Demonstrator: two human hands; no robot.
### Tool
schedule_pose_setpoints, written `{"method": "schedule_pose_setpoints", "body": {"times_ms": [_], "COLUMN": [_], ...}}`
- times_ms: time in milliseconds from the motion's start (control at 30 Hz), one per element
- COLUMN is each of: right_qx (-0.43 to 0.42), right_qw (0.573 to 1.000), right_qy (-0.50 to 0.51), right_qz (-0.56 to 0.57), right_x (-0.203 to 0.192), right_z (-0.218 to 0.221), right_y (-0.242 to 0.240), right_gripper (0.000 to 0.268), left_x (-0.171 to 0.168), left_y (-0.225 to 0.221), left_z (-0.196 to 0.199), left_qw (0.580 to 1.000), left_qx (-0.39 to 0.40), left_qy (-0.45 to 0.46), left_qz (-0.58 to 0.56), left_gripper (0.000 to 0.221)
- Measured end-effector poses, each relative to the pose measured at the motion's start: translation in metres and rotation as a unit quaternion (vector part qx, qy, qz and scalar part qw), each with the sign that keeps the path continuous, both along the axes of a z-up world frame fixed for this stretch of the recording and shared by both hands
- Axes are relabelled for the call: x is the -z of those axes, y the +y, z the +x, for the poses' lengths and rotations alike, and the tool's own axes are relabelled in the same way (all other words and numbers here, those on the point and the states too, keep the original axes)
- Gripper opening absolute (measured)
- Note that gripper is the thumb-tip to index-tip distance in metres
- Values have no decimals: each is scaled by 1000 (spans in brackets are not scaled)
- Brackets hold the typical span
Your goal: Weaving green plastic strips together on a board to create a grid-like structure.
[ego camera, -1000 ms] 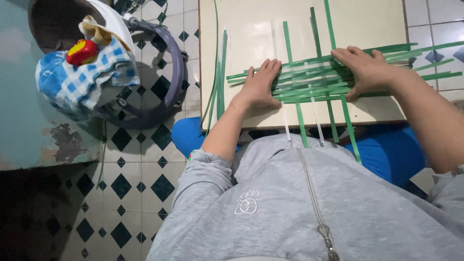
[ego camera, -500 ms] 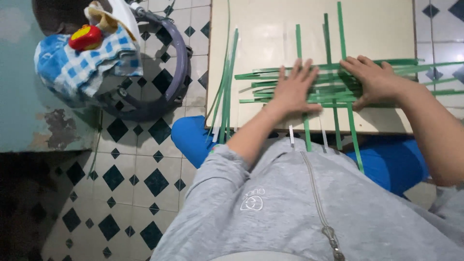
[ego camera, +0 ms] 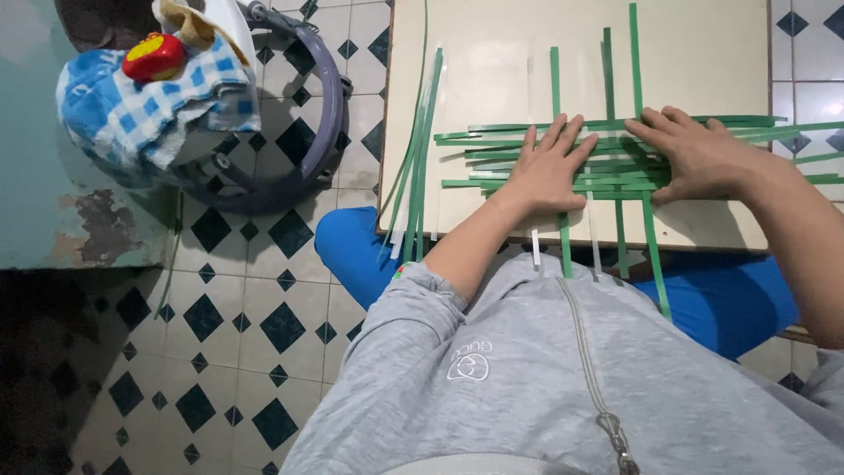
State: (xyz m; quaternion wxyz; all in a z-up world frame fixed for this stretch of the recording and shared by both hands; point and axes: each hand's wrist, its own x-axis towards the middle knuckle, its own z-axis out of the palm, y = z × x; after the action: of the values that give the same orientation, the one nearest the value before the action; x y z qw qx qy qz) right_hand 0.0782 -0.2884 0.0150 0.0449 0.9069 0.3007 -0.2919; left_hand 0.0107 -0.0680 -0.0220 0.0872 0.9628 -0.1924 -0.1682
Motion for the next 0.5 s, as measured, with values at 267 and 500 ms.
{"method": "schedule_pose_setpoints", "body": {"times_ms": [267, 500], "right_qx": [-2, -79], "right_qw": [1000, 992], "right_qy": [-10, -85], "right_qz": [-3, 39], "right_x": [3, -51], "right_z": [5, 24], "right_y": [-2, 104], "right_gripper": [123, 74], "left_x": [-5, 37], "left_y": [0, 2], "left_z": [-1, 5], "left_qw": [1000, 996], "left_qx": [1, 16], "left_qy": [-1, -78], "left_qz": [-1, 34], "left_gripper": [94, 97]}}
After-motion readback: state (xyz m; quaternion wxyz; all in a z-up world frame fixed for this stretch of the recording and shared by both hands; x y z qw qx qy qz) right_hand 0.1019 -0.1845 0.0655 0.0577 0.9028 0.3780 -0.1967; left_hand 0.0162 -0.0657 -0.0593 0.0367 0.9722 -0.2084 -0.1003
